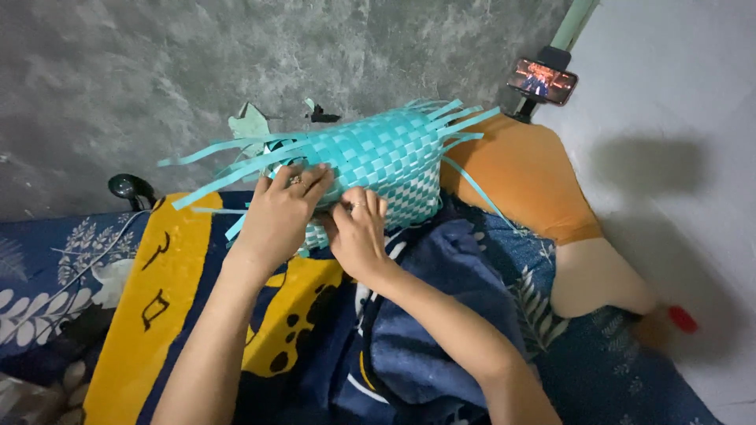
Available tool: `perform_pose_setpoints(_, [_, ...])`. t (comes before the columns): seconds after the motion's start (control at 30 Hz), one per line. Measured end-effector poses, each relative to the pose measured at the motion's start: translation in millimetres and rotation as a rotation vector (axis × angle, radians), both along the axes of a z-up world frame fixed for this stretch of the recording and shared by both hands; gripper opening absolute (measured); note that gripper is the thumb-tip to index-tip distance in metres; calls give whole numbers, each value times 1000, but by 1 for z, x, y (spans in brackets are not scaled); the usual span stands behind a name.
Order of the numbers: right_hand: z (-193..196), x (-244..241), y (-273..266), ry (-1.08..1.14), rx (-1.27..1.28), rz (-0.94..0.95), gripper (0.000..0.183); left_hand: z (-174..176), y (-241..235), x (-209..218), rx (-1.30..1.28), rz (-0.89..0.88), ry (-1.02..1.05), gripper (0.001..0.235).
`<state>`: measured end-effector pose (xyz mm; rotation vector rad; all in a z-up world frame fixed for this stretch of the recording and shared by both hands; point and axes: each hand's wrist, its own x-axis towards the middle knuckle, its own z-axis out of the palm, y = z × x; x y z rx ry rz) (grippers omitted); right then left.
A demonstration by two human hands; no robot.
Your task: A person is hand-weaving a bag made of teal and white plastic strips, specifically tucking the loose ends of the strips into the body of the bag to secure the weave.
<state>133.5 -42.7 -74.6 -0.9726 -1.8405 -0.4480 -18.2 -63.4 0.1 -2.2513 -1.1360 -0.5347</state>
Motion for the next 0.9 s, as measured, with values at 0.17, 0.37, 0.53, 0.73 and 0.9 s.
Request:
perform_pose_setpoints(0.17, [28,11,-24,-200,-237,-56,15,2,6,-2,-86,29,33,61])
perform_pose_setpoints(0.37, [2,11,11,-116,-78,-32,18,6,1,2,-117,14,39,58])
perform_pose_setpoints(0.53, [22,11,-8,-156,-139,39,20,3,4,1,-121,43,24,55])
perform_pose_setpoints(0.73, [41,42,-8,-313,-423,154,13,8,6,4,-180,52,-7,57])
perform_pose_setpoints(0.9, [14,31,9,-311,-221,118,11,13,3,10,-223,95,25,62])
